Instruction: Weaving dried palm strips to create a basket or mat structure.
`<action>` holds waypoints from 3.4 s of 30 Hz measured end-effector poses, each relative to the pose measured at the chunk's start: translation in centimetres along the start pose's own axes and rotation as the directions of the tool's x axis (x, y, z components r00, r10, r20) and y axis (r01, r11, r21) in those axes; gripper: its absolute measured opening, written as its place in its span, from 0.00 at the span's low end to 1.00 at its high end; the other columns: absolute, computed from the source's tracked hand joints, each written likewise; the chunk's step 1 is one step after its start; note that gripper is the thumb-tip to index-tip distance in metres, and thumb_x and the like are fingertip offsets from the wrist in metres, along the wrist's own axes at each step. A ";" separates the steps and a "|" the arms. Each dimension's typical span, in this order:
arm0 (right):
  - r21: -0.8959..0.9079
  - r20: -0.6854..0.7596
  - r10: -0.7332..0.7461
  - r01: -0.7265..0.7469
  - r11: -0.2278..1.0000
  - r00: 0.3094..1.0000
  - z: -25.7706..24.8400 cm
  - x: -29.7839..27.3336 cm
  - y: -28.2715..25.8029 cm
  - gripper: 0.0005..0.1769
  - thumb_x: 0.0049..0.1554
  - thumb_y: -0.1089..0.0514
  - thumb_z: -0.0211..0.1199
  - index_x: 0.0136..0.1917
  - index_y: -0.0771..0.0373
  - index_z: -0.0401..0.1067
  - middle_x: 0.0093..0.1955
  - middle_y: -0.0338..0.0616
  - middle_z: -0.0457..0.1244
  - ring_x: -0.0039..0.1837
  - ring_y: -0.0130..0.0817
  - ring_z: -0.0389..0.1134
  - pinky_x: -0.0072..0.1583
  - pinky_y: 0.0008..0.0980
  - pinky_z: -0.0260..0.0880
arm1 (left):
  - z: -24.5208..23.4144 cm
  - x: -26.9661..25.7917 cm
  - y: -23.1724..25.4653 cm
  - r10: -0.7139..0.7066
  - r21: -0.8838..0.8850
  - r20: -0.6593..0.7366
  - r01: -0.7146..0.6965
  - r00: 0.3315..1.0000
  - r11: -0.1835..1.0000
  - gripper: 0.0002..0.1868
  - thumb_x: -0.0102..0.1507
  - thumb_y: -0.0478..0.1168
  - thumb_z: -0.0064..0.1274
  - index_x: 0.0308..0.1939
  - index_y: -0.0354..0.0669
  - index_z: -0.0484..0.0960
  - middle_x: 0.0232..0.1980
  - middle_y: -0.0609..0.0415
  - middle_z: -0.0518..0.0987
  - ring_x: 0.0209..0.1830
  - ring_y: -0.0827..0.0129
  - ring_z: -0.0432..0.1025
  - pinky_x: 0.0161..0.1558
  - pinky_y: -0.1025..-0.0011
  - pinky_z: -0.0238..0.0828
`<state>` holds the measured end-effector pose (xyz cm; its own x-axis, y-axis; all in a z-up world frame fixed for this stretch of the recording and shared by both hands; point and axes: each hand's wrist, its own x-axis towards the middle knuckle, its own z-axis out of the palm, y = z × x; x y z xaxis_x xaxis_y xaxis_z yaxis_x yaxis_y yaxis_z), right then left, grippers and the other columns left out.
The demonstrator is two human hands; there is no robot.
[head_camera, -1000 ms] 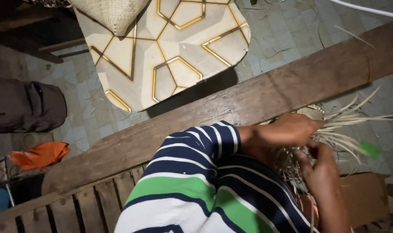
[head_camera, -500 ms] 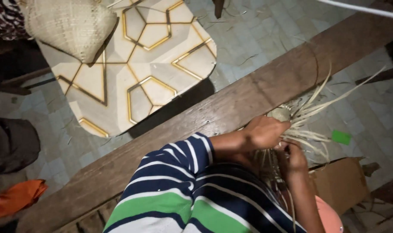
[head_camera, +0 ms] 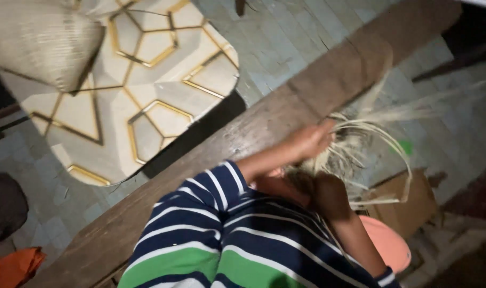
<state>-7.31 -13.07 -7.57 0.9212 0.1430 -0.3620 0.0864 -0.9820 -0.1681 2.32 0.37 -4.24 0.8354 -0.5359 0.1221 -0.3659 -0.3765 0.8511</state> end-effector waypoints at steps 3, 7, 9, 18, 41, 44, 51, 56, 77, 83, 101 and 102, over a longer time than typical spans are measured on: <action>-0.004 0.042 -0.040 0.040 0.999 0.998 3.2 1.4 1.9 0.21 0.51 0.44 0.49 0.33 0.65 0.68 0.29 0.53 0.63 0.42 0.54 0.68 0.42 0.51 0.67 | -5.5 3.0 1.8 -0.236 -0.036 -0.038 0.235 0.971 0.971 0.19 0.58 0.51 0.26 0.37 0.41 0.67 0.32 0.36 0.72 0.35 0.46 0.67 0.40 0.52 0.61; 0.029 -0.022 -0.101 0.101 0.994 0.995 0.4 -0.3 0.8 0.23 0.52 0.37 0.46 0.35 0.57 0.69 0.33 0.50 0.65 0.40 0.50 0.67 0.39 0.46 0.62 | -10.5 6.7 2.6 -0.574 -0.077 -0.107 0.569 0.812 0.819 0.37 0.54 0.61 0.09 0.15 0.45 0.72 0.19 0.49 0.70 0.22 0.62 0.66 0.29 0.64 0.57; 0.024 0.018 -0.075 0.075 0.997 0.997 -2.0 -0.9 -0.3 0.13 0.51 0.48 0.50 0.33 0.57 0.68 0.33 0.48 0.64 0.39 0.50 0.67 0.38 0.45 0.62 | -11.1 5.9 0.4 -0.200 0.049 -0.205 0.214 0.958 0.976 0.15 0.61 0.53 0.35 0.36 0.46 0.57 0.21 0.56 0.75 0.18 0.63 0.71 0.22 0.67 0.60; -0.078 -0.352 -0.087 0.064 0.995 0.932 -6.3 -2.8 -3.7 0.19 0.48 0.47 0.55 0.26 0.63 0.68 0.22 0.48 0.59 0.31 0.49 0.66 0.33 0.46 0.65 | 0.6 0.0 1.3 -0.234 0.084 0.077 0.228 0.969 0.970 0.19 0.53 0.56 0.48 0.31 0.42 0.75 0.26 0.44 0.76 0.33 0.48 0.73 0.36 0.56 0.68; 0.609 0.195 -0.148 -0.002 0.793 0.970 -16.5 -8.3 5.7 0.30 0.40 0.59 0.62 0.57 0.69 0.64 0.52 0.70 0.61 0.56 0.69 0.59 0.54 0.61 0.59 | 7.0 3.2 -4.1 -0.354 -0.574 0.082 0.335 0.931 0.747 0.11 0.50 0.47 0.60 0.19 0.46 0.77 0.12 0.66 0.63 0.13 0.82 0.58 0.18 0.84 0.51; 0.595 -0.092 -0.159 0.183 0.783 0.983 -13.7 -5.8 6.1 0.31 0.40 0.63 0.63 0.59 0.63 0.64 0.52 0.59 0.62 0.56 0.58 0.61 0.54 0.53 0.61 | 7.4 2.7 -4.0 -0.335 -0.462 0.049 0.319 0.941 0.827 0.15 0.50 0.51 0.58 0.16 0.48 0.75 0.11 0.64 0.63 0.13 0.78 0.58 0.20 0.80 0.52; 0.992 -0.112 0.068 0.107 0.067 0.991 -8.0 1.4 5.9 0.22 0.47 0.68 0.60 0.56 0.69 0.60 0.53 0.54 0.62 0.32 0.34 0.67 0.33 0.26 0.66 | 5.8 1.1 -2.0 -0.304 -0.429 0.044 0.292 0.952 0.855 0.12 0.49 0.49 0.59 0.16 0.51 0.76 0.12 0.67 0.64 0.15 0.81 0.59 0.20 0.82 0.52; 0.963 -0.094 -0.065 0.108 0.248 0.993 -6.7 2.0 6.4 0.26 0.49 0.67 0.56 0.62 0.66 0.60 0.50 0.52 0.64 0.28 0.32 0.66 0.30 0.20 0.58 | 2.3 -0.6 0.1 -0.319 -0.582 0.173 0.358 0.932 0.730 0.08 0.52 0.45 0.56 0.24 0.46 0.78 0.14 0.63 0.68 0.17 0.84 0.64 0.20 0.85 0.63; 0.928 0.000 -0.007 0.002 0.373 1.000 -9.2 1.0 8.3 0.07 0.50 0.68 0.58 0.44 0.73 0.69 0.31 0.56 0.65 0.31 0.34 0.65 0.37 0.24 0.63 | -5.3 -2.2 3.3 -0.354 0.420 0.146 0.266 0.924 0.868 0.10 0.54 0.48 0.44 0.32 0.57 0.80 0.32 0.55 0.79 0.38 0.54 0.73 0.39 0.60 0.69; 0.969 -0.040 -0.008 0.040 0.244 0.999 -8.2 1.8 7.4 0.13 0.46 0.73 0.59 0.46 0.79 0.66 0.37 0.61 0.64 0.33 0.37 0.67 0.37 0.28 0.70 | -9.2 -3.0 4.0 0.043 0.704 -0.192 0.107 0.981 0.703 0.07 0.53 0.41 0.50 0.33 0.50 0.82 0.33 0.50 0.76 0.31 0.52 0.71 0.27 0.61 0.66; 0.982 -0.061 0.183 0.027 0.187 0.981 -7.6 0.7 4.7 0.18 0.44 0.74 0.60 0.50 0.77 0.64 0.38 0.61 0.63 0.33 0.34 0.67 0.36 0.25 0.72 | 4.5 -2.2 1.8 -0.164 -0.111 -0.201 0.144 0.966 0.983 0.08 0.53 0.45 0.51 0.30 0.48 0.80 0.26 0.50 0.77 0.31 0.56 0.73 0.31 0.65 0.68; 0.984 -0.066 0.186 0.033 0.177 0.980 -8.2 0.5 4.3 0.20 0.44 0.75 0.60 0.51 0.78 0.62 0.39 0.61 0.63 0.33 0.34 0.66 0.37 0.25 0.72 | 4.7 -2.2 1.8 -0.308 -0.242 -0.192 0.259 0.932 0.935 0.07 0.52 0.45 0.53 0.31 0.50 0.81 0.25 0.52 0.78 0.28 0.60 0.74 0.29 0.69 0.69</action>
<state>-3.41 -18.19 -0.96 0.9442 -0.0508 -0.3254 -0.3278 -0.0481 -0.9435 -2.08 -2.67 -5.41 0.9698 -0.2387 -0.0504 -0.0263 -0.3078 0.9511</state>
